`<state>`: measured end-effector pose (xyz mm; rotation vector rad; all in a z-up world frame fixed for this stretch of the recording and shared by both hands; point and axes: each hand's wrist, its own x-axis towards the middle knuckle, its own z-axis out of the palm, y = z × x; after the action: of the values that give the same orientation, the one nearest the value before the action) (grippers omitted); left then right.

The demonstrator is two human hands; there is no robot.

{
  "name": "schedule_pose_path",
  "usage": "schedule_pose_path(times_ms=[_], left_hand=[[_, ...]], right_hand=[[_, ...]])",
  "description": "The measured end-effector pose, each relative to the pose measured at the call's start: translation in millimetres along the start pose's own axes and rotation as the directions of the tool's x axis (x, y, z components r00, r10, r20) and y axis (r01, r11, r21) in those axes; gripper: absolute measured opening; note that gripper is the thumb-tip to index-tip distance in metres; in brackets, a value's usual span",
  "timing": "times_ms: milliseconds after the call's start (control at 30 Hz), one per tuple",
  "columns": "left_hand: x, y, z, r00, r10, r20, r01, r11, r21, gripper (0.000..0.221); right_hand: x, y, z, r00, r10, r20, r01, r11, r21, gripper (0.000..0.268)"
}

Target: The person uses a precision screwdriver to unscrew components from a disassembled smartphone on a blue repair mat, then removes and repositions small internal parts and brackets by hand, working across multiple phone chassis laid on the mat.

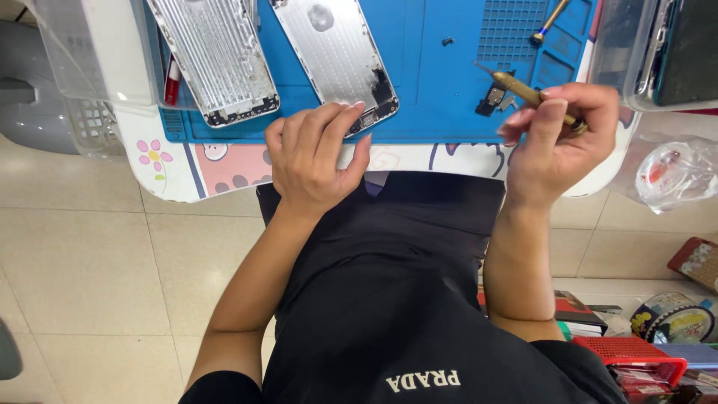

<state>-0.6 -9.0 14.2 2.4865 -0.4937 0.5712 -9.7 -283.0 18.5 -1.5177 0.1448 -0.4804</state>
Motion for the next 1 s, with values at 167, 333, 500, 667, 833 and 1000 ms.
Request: schedule_pose_path(times_ms=[167,333,500,667,833,1000], left_hand=[[3,-1,3,1.0,0.009,0.017,-0.009,1.0,0.018,0.036],[2,-1,7,0.998,-0.002,0.056,-0.001,0.999,0.044,0.036],[2,-2,8,0.995,-0.014,0.095,0.007,0.997,0.073,0.036],[-1,-5,11,0.994,-0.003,0.107,-0.006,0.997,0.08,0.036],[-2,-5,14,0.992,-0.001,0.123,-0.009,0.997,0.081,0.034],[-2,-6,15,0.995,0.013,0.1,-0.022,0.996,0.089,0.032]], right_hand=[[0,18,5,0.985,-0.161,0.066,0.171,0.97,-0.174,0.024],[-4,35,5,0.971,-0.235,0.035,0.238,0.965,-0.109,0.018],[-2,34,8,0.919,-0.39,0.064,0.394,0.891,-0.226,0.034],[0,32,12,0.903,-0.428,0.037,0.426,0.88,-0.21,0.034],[5,35,10,0.898,-0.438,-0.052,0.422,0.888,-0.181,0.033],[7,39,7,0.897,-0.44,-0.05,0.421,0.882,-0.213,0.034]])
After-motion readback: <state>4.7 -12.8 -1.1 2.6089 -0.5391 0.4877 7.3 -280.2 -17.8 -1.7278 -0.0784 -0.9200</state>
